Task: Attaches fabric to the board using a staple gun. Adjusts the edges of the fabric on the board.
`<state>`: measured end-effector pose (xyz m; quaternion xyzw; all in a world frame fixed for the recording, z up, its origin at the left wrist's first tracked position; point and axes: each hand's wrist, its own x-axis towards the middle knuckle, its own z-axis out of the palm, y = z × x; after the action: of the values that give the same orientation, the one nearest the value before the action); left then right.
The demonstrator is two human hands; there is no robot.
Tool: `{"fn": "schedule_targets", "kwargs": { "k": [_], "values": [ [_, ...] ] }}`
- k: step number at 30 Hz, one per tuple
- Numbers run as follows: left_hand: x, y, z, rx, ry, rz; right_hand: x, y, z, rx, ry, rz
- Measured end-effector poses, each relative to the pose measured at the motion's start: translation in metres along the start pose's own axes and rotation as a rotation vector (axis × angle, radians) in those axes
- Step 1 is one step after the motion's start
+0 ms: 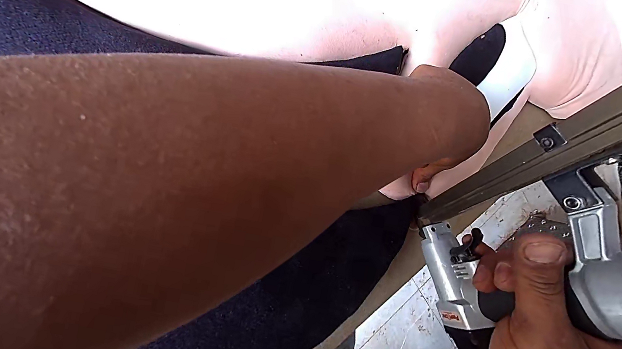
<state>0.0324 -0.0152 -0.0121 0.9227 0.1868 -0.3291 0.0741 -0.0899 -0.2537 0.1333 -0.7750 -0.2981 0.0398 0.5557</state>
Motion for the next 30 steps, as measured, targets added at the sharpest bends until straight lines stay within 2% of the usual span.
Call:
{"fn": "schedule_targets", "kwargs": {
  "k": [3,7,11,19,30],
  "values": [
    [-0.002,0.000,0.000,-0.008,0.027,-0.001,0.000,0.000,0.000,0.009,0.005,0.006],
    [-0.007,-0.010,0.009,-0.156,0.170,0.054,-0.004,0.005,-0.003,-0.064,-0.040,-0.075],
    [-0.007,-0.014,0.011,-0.195,0.164,0.108,-0.001,0.000,-0.002,-0.112,-0.059,-0.055],
    [-0.008,0.001,0.002,-0.123,0.175,0.026,-0.002,0.003,0.000,-0.047,0.001,-0.051],
    [-0.008,-0.003,0.001,-0.117,0.141,0.054,-0.006,0.008,-0.001,-0.045,0.011,-0.067]
  ]
}}
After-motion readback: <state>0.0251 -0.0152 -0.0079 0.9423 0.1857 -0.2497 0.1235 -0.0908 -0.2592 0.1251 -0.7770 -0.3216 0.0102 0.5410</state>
